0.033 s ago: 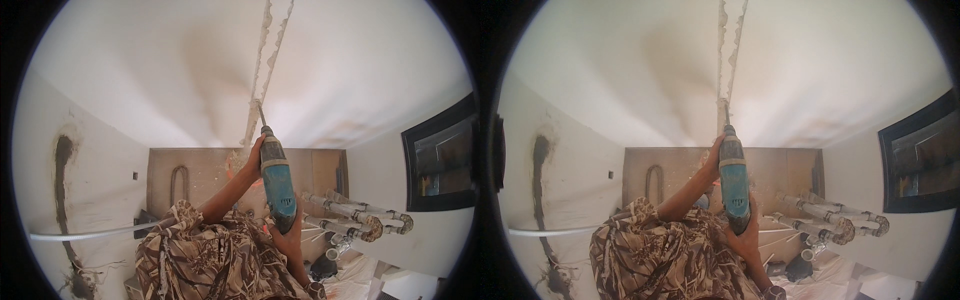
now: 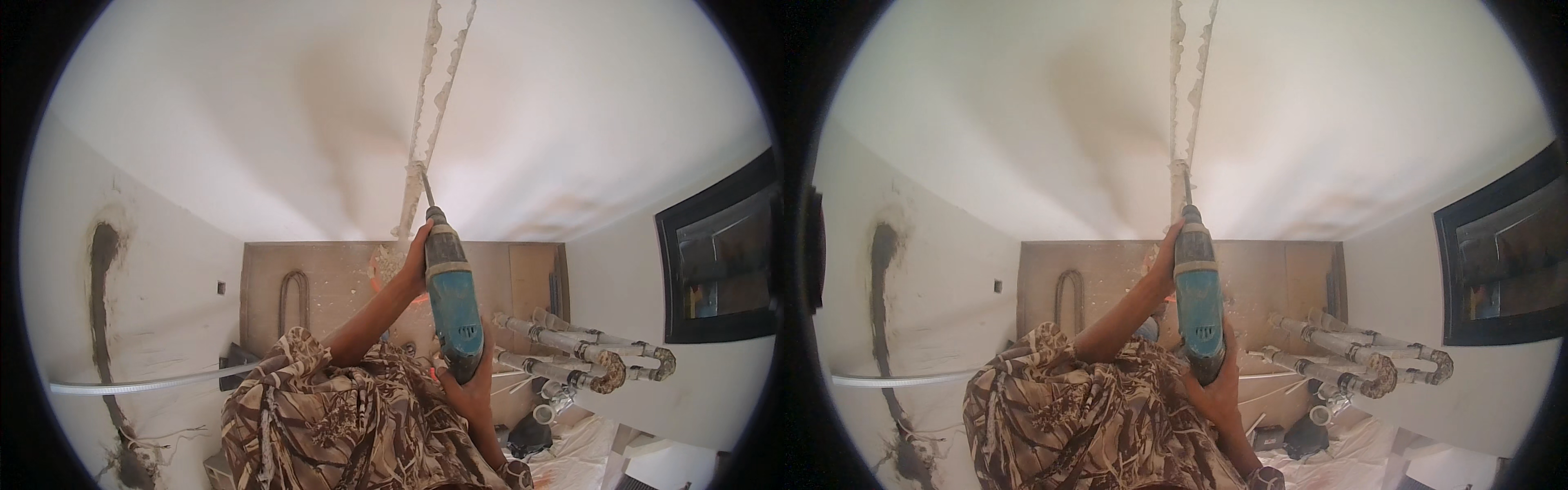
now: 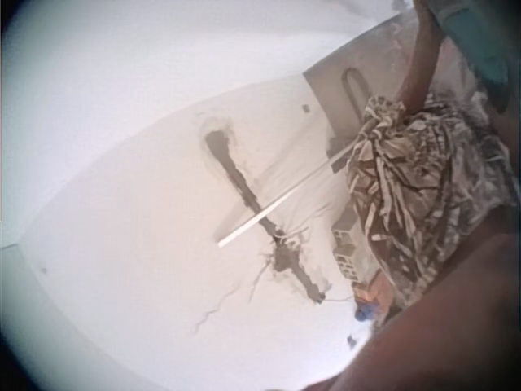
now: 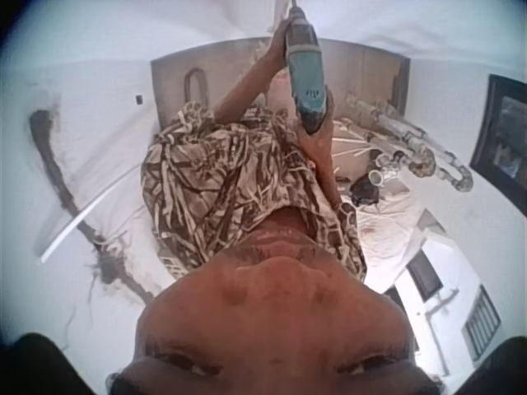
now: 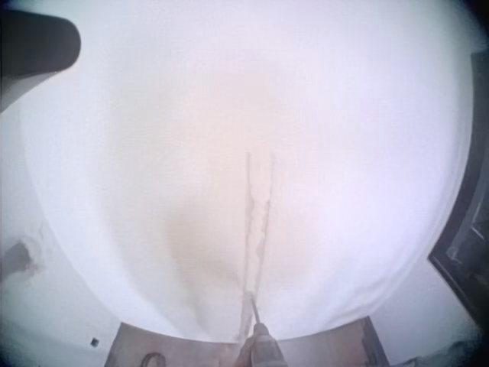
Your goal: The person uses a rotary hammer to chisel a vertical channel into a wall, allowing dust and debris to fall into a bucket on the floor.
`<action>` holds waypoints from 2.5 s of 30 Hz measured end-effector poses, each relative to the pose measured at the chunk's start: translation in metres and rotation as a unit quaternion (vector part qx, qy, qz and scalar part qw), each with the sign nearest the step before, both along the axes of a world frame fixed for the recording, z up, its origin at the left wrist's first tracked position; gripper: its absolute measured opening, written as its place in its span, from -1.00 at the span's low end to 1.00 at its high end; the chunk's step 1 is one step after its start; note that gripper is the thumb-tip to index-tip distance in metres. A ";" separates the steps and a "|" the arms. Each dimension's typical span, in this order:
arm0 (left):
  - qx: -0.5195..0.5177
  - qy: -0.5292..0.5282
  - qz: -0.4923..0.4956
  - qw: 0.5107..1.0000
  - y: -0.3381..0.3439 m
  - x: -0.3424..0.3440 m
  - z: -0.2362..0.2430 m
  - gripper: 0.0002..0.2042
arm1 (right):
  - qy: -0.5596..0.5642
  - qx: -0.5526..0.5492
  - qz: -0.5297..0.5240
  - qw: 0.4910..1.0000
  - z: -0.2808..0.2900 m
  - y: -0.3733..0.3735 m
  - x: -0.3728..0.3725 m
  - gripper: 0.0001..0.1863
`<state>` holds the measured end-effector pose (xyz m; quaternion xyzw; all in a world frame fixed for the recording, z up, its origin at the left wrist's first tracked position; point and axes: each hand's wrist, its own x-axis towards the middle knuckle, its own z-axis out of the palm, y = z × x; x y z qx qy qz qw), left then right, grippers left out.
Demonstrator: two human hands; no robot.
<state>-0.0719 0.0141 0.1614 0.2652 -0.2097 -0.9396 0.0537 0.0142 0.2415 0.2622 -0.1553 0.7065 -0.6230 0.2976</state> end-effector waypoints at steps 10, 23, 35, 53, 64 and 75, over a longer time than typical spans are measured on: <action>0.003 0.018 -0.003 1.000 -0.001 0.000 0.023 -0.50 | 0.034 -0.008 -0.023 0.999 0.005 0.004 0.007 0.01; -0.011 0.053 0.026 0.998 -0.031 -0.017 -0.012 -0.51 | 0.206 0.036 0.032 0.977 -0.014 -0.031 -0.015 0.03; 0.022 0.015 -0.008 1.000 0.006 0.005 0.003 -0.48 | 0.013 -0.007 -0.027 1.000 -0.016 0.016 0.019 0.01; 0.024 0.007 -0.007 1.000 0.011 0.008 0.038 -0.46 | 0.117 -0.055 -0.017 0.991 0.004 0.027 0.012 0.01; -0.020 0.008 0.000 1.000 -0.010 -0.014 0.034 -0.44 | 0.062 0.009 -0.023 0.998 0.031 -0.007 0.000 -0.02; -0.041 -0.037 -0.008 0.998 0.003 0.011 0.015 -0.42 | 0.052 -0.007 -0.034 0.998 -0.018 0.003 0.028 0.00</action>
